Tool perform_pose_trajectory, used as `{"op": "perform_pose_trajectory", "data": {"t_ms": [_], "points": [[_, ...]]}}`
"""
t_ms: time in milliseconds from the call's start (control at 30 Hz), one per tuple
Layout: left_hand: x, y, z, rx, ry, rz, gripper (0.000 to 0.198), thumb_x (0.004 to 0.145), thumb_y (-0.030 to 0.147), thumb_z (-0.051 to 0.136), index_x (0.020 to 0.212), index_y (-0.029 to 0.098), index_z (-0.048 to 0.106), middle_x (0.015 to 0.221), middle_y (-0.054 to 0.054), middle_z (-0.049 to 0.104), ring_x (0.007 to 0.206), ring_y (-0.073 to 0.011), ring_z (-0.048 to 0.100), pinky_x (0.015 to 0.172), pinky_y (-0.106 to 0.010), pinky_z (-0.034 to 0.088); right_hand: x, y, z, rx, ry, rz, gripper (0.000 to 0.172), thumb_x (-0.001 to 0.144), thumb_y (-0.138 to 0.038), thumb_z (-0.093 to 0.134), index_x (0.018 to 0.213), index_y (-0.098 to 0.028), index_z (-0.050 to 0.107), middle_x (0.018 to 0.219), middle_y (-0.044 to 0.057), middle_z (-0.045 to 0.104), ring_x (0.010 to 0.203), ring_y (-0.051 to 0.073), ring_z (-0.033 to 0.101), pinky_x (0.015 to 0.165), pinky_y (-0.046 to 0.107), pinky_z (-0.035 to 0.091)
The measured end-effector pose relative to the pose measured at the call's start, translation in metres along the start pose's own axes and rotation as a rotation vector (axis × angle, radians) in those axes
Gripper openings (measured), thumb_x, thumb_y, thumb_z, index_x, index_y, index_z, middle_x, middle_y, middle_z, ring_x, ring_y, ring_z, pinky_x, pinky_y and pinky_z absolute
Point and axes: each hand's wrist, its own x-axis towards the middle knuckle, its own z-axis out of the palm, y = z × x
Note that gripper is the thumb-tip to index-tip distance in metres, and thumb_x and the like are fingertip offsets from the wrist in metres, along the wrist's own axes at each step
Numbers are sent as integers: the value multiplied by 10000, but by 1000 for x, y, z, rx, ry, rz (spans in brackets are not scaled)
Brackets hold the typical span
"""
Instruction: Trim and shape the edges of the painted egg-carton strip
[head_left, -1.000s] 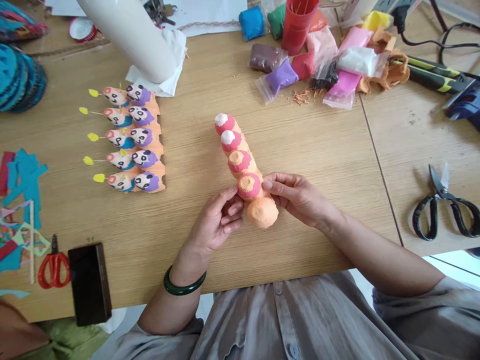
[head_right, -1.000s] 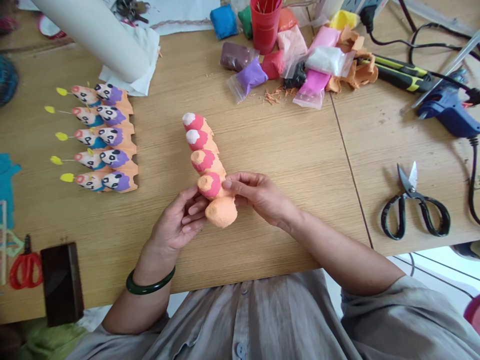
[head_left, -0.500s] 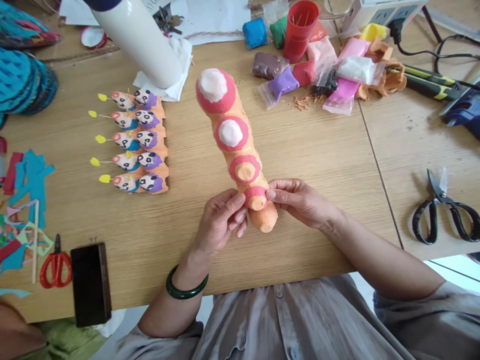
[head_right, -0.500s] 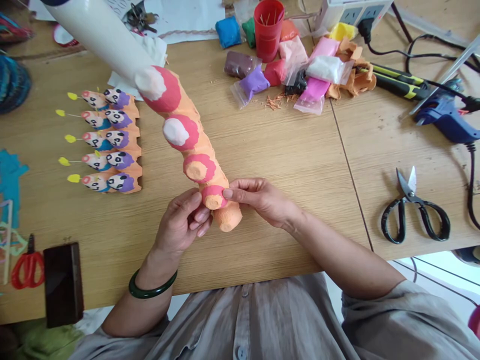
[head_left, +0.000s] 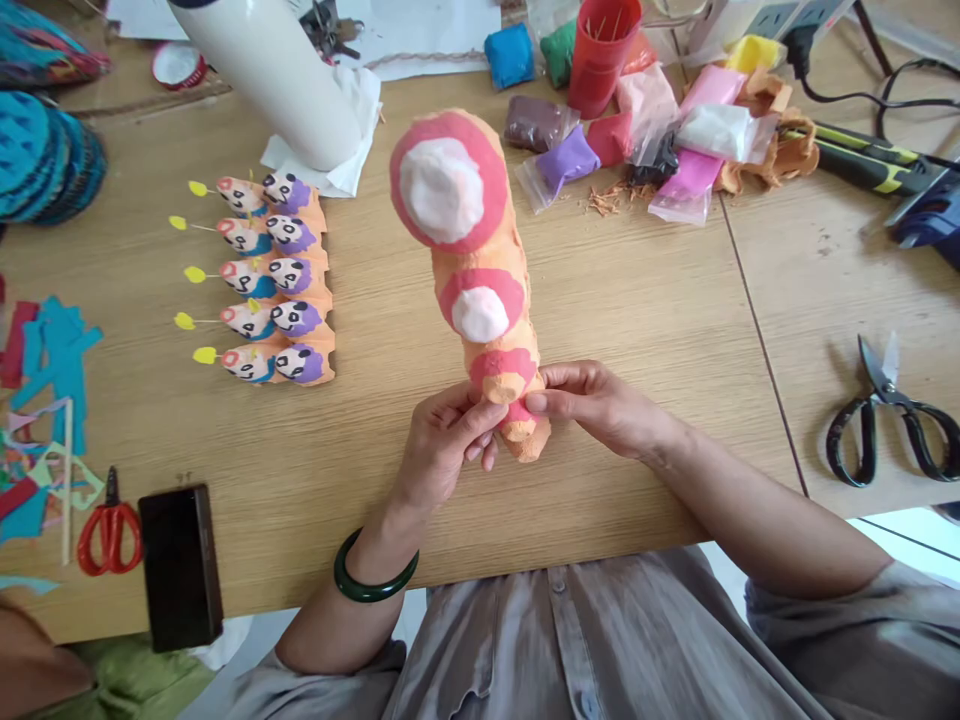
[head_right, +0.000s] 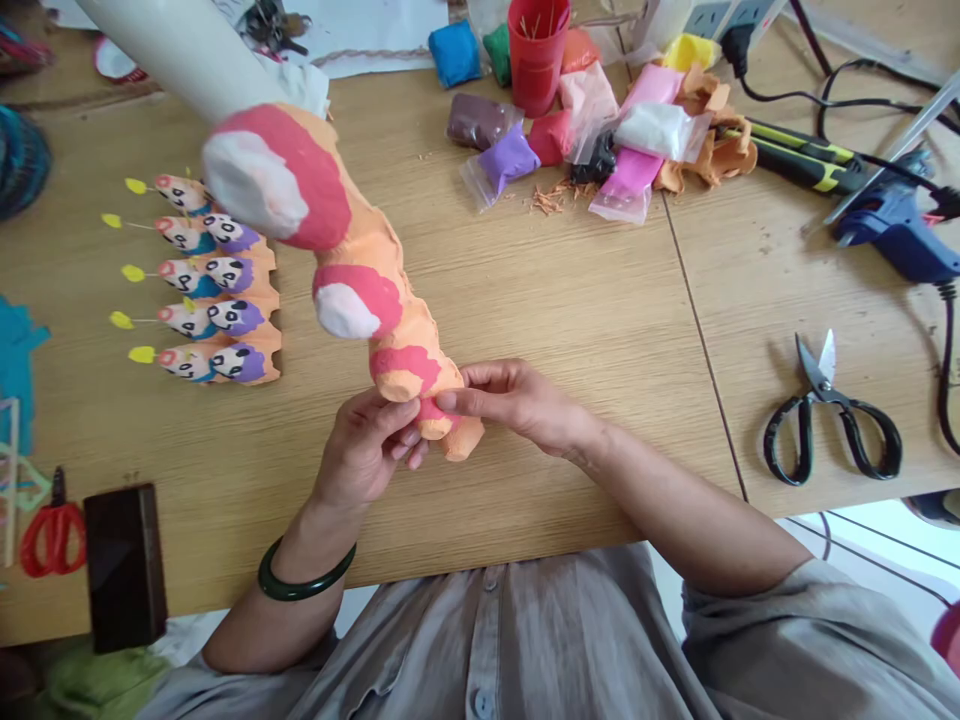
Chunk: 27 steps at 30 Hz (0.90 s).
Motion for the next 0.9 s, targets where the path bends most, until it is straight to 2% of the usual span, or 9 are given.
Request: {"op": "perform_pose_trajectory", "data": {"t_ms": [167,433,567,633,733,900], "points": [[-1,-6,-2,50,-41,-45,361,851,443,811,672,177,645,546,45,487,459,-65,387,415,-199,441,0,-2,3,24,54,13,298,803,-428,915,825,-151,806,777,35,816,702,158,770,702,256,622],[-1,-7,-2,108,-24,-43,406,821,420,805,597,183,564,524,47,451,457,-72,381,409,-213,423,-3,-5,13,8,10,-11,343,843,-475,879,853,-146,781,811,40,818,698,161,786,681,250,630],[0,-4,3,64,30,-81,424,743,411,867,594,188,538,504,65,412,443,-58,334,391,-196,360,-4,-4,12,-33,39,6,331,869,-470,855,859,-147,780,839,48,817,739,153,777,648,210,602],[0,-3,4,62,36,-87,424,727,420,888,606,185,557,515,70,392,447,-51,310,389,-186,326,-4,-3,11,-42,82,31,331,830,-459,889,830,-147,779,823,42,808,730,144,755,613,193,579],[0,-2,3,80,-5,-81,467,736,493,892,614,179,569,520,78,340,441,-38,252,383,-179,251,-2,0,8,13,132,59,333,736,-424,961,796,-146,789,781,26,792,673,121,707,585,184,550],[3,5,3,-37,-115,-174,588,752,601,861,591,181,482,537,81,300,449,-27,191,390,-180,176,2,0,2,176,160,83,337,711,-434,979,757,-154,797,734,8,772,672,104,685,682,203,554]]}}
